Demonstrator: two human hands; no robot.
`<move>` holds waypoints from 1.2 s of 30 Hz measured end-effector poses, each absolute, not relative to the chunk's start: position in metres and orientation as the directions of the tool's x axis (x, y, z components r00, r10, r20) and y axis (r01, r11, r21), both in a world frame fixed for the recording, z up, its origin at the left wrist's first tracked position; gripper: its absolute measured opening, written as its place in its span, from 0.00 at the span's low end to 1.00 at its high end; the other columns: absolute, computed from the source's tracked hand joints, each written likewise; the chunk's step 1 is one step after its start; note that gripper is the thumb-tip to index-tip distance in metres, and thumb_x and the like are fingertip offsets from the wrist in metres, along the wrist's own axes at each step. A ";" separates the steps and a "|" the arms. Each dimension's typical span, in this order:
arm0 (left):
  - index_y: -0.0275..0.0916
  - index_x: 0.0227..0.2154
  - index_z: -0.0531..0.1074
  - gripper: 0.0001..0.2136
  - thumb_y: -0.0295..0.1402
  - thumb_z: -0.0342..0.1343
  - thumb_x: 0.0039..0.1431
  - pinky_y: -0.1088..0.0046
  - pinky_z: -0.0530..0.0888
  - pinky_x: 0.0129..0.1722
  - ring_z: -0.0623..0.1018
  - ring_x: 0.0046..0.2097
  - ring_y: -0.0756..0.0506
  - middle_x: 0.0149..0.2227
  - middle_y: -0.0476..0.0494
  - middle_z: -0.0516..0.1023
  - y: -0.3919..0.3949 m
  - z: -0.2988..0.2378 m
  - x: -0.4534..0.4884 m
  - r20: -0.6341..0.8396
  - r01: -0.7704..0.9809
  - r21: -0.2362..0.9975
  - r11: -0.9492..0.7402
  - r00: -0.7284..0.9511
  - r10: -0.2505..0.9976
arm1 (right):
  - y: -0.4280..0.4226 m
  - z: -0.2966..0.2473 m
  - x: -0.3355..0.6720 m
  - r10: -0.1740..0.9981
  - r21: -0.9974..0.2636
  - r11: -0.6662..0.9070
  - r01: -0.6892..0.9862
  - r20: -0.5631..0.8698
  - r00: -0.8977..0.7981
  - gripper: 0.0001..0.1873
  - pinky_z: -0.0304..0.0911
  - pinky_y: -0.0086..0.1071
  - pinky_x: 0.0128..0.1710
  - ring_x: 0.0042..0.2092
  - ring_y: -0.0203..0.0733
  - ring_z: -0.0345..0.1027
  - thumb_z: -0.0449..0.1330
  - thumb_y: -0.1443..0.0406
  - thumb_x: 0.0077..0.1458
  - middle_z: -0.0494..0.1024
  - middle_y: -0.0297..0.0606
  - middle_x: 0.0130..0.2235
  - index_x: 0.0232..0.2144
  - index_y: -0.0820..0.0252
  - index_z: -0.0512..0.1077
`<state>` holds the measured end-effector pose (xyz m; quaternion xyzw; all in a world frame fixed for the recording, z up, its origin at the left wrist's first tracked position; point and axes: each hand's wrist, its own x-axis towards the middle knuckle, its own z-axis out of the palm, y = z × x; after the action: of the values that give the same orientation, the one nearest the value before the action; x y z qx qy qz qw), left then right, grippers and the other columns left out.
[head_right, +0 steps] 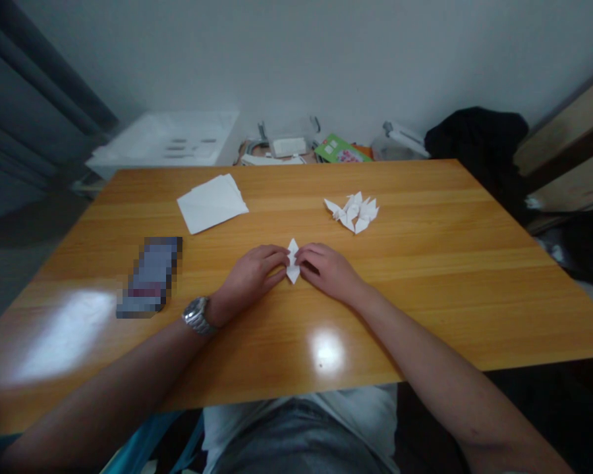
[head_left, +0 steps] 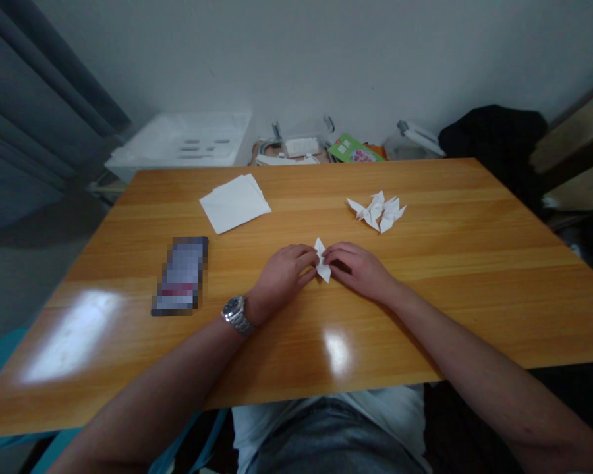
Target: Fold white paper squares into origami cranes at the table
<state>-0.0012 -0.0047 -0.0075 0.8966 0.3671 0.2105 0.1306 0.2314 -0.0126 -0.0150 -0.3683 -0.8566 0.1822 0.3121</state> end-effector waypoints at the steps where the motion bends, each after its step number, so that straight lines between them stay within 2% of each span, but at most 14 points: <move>1: 0.41 0.44 0.75 0.07 0.36 0.55 0.70 0.61 0.74 0.53 0.77 0.51 0.40 0.51 0.41 0.79 -0.005 -0.008 -0.001 0.282 0.603 0.393 -0.695 0.640 0.715 | -0.012 -0.015 0.231 0.745 -0.547 0.662 0.513 0.401 -0.533 0.05 0.71 0.45 0.51 0.50 0.48 0.74 0.60 0.68 0.64 0.80 0.43 0.47 0.42 0.55 0.75; 6: 0.40 0.43 0.75 0.06 0.35 0.55 0.69 0.61 0.74 0.53 0.77 0.51 0.41 0.50 0.41 0.79 -0.003 -0.010 0.000 0.286 0.608 0.409 -0.681 0.623 0.728 | -0.011 -0.015 0.230 0.749 -0.558 0.655 0.510 0.385 -0.540 0.04 0.69 0.42 0.51 0.49 0.47 0.74 0.60 0.65 0.66 0.80 0.43 0.46 0.41 0.56 0.75; 9: 0.39 0.43 0.75 0.08 0.35 0.54 0.70 0.59 0.73 0.57 0.76 0.54 0.41 0.53 0.40 0.78 -0.002 -0.012 0.002 0.312 0.600 0.431 -0.674 0.601 0.736 | -0.009 -0.016 0.229 0.763 -0.579 0.637 0.509 0.384 -0.519 0.05 0.69 0.42 0.50 0.48 0.46 0.73 0.59 0.63 0.67 0.80 0.43 0.44 0.40 0.56 0.75; 18: 0.37 0.40 0.76 0.07 0.33 0.55 0.69 0.57 0.73 0.60 0.76 0.56 0.40 0.55 0.37 0.77 0.003 -0.018 0.005 0.327 0.581 0.503 -0.640 0.558 0.763 | -0.009 -0.012 0.226 0.805 -0.605 0.584 0.541 0.348 -0.480 0.06 0.67 0.39 0.45 0.43 0.46 0.72 0.59 0.63 0.67 0.79 0.41 0.40 0.37 0.57 0.73; 24: 0.39 0.38 0.74 0.04 0.32 0.55 0.68 0.58 0.73 0.57 0.77 0.52 0.41 0.50 0.40 0.79 0.004 -0.014 0.007 0.310 0.567 0.526 -0.634 0.567 0.763 | -0.008 -0.011 0.222 0.837 -0.618 0.542 0.569 0.332 -0.436 0.07 0.66 0.39 0.43 0.41 0.46 0.72 0.59 0.64 0.66 0.79 0.40 0.38 0.34 0.57 0.72; 26: 0.39 0.39 0.73 0.02 0.31 0.57 0.66 0.60 0.74 0.52 0.78 0.48 0.42 0.45 0.42 0.80 0.004 -0.012 0.007 0.293 0.578 0.551 -0.602 0.541 0.788 | -0.008 -0.011 0.221 0.855 -0.631 0.514 0.581 0.320 -0.409 0.06 0.66 0.38 0.43 0.41 0.45 0.72 0.60 0.64 0.65 0.79 0.40 0.37 0.34 0.57 0.73; 29: 0.40 0.39 0.69 0.06 0.33 0.60 0.63 0.64 0.75 0.44 0.77 0.41 0.43 0.39 0.45 0.78 0.004 -0.010 0.006 0.263 0.605 0.596 -0.528 0.474 0.840 | -0.009 -0.014 0.221 0.893 -0.697 0.445 0.562 0.293 -0.342 0.02 0.67 0.38 0.41 0.39 0.44 0.73 0.62 0.64 0.63 0.80 0.38 0.38 0.38 0.56 0.72; 30: 0.40 0.39 0.68 0.06 0.33 0.60 0.63 0.65 0.74 0.42 0.77 0.39 0.44 0.39 0.46 0.78 0.004 -0.010 0.006 0.255 0.609 0.604 -0.513 0.463 0.849 | -0.009 -0.016 0.220 0.904 -0.727 0.420 0.543 0.286 -0.317 0.04 0.68 0.37 0.41 0.39 0.44 0.73 0.63 0.64 0.62 0.80 0.37 0.39 0.39 0.55 0.71; 33: 0.41 0.38 0.68 0.06 0.33 0.60 0.63 0.65 0.74 0.42 0.77 0.40 0.43 0.39 0.46 0.78 0.004 -0.010 0.006 0.247 0.610 0.602 -0.514 0.471 0.847 | -0.008 -0.021 0.220 0.918 -0.770 0.389 0.506 0.280 -0.280 0.09 0.70 0.38 0.41 0.39 0.44 0.75 0.65 0.64 0.60 0.80 0.36 0.40 0.42 0.54 0.70; 36: 0.41 0.39 0.70 0.04 0.33 0.59 0.65 0.63 0.74 0.45 0.77 0.43 0.42 0.40 0.45 0.78 0.003 -0.012 0.006 0.250 0.608 0.590 -0.532 0.489 0.836 | -0.008 -0.022 0.221 0.891 -0.711 0.452 0.539 0.337 -0.303 0.07 0.71 0.40 0.43 0.42 0.45 0.74 0.64 0.64 0.62 0.79 0.40 0.42 0.43 0.55 0.72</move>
<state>0.0062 0.0033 -0.0115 0.8349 0.4324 0.2620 0.2174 0.2207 -0.0080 -0.0220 -0.4642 -0.7700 0.2419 0.3647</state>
